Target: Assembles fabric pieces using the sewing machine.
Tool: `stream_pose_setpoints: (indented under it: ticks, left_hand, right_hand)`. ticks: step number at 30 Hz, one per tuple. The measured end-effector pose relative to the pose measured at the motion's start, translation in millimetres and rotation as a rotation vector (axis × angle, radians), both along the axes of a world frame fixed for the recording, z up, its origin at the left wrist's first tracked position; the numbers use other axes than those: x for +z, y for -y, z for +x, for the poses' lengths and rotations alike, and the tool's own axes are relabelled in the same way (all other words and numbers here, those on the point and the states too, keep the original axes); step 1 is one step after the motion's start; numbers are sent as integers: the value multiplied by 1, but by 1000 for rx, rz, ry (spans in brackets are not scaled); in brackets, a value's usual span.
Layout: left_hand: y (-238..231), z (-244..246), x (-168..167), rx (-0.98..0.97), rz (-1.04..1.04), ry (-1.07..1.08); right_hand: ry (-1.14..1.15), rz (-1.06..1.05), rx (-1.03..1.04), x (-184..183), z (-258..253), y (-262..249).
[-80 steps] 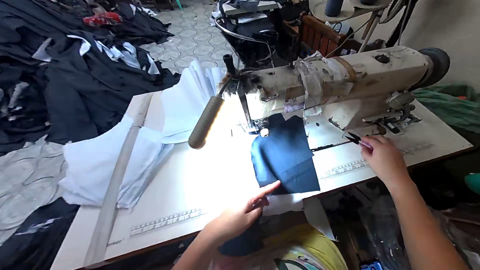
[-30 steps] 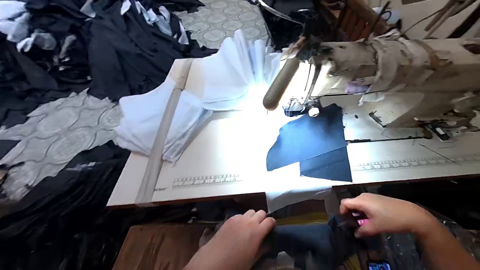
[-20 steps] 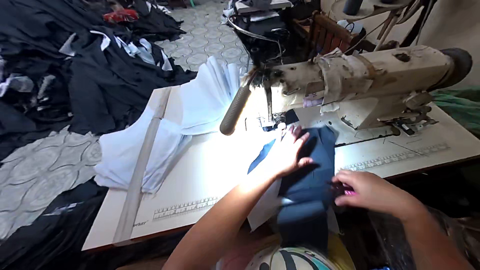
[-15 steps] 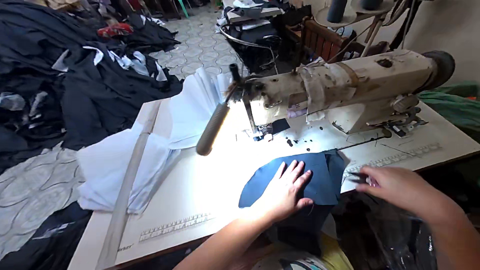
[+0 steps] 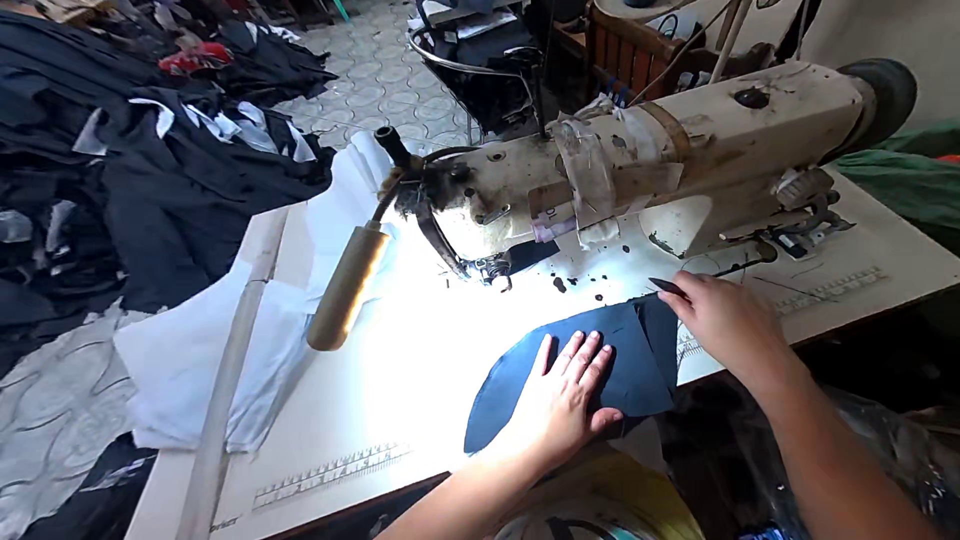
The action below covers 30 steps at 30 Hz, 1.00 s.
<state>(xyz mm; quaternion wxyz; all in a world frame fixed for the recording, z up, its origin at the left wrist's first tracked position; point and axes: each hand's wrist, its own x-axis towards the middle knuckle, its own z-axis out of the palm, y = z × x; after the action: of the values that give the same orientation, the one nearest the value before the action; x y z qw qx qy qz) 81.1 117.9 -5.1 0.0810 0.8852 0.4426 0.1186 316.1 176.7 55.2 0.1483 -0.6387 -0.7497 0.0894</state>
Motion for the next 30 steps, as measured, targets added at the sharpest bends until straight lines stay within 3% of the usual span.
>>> stream_pose_setpoints:
  ticks: [3,6,8,14,16,18,19,21,23,24,26,28,30]
  left_hand:
    - [-21,10,21,75,-134,-74]
    - [-63,10,30,197,-246,28]
    - [-86,-4,29,296,-172,57]
    - [-96,-40,40,425,-311,-10]
    - [-85,-46,31,383,-145,152]
    - [-66,-51,24,287,22,467]
    - [-50,-54,29,253,-47,626]
    - [-10,-68,43,218,-490,919]
    - [15,-94,51,180,-917,991]
    - [23,-108,54,203,-1003,977]
    - [36,-128,58,348,-821,1046]
    - [39,-138,66,490,-353,1224]
    - [42,-150,77,519,38,1372]
  right_hand:
    - [-85,-231,137,11,4,22]
    - [-17,-377,186,3,-13,14]
    - [-15,-340,209,-7,-10,-6]
    - [-114,-84,158,-23,24,-45]
    - [-100,-93,103,-25,31,-47]
    - [-113,-47,74,-31,39,-44]
    - [-122,2,64,-36,42,-40]
    - [-139,156,67,-44,46,-31]
    - [-165,312,118,-44,38,-26]
    - [-203,364,173,-40,27,-26]
    - [-317,310,337,-30,-9,-28]
    - [-363,46,501,-17,-55,-38]
    - [-246,-222,559,-15,-101,-60]
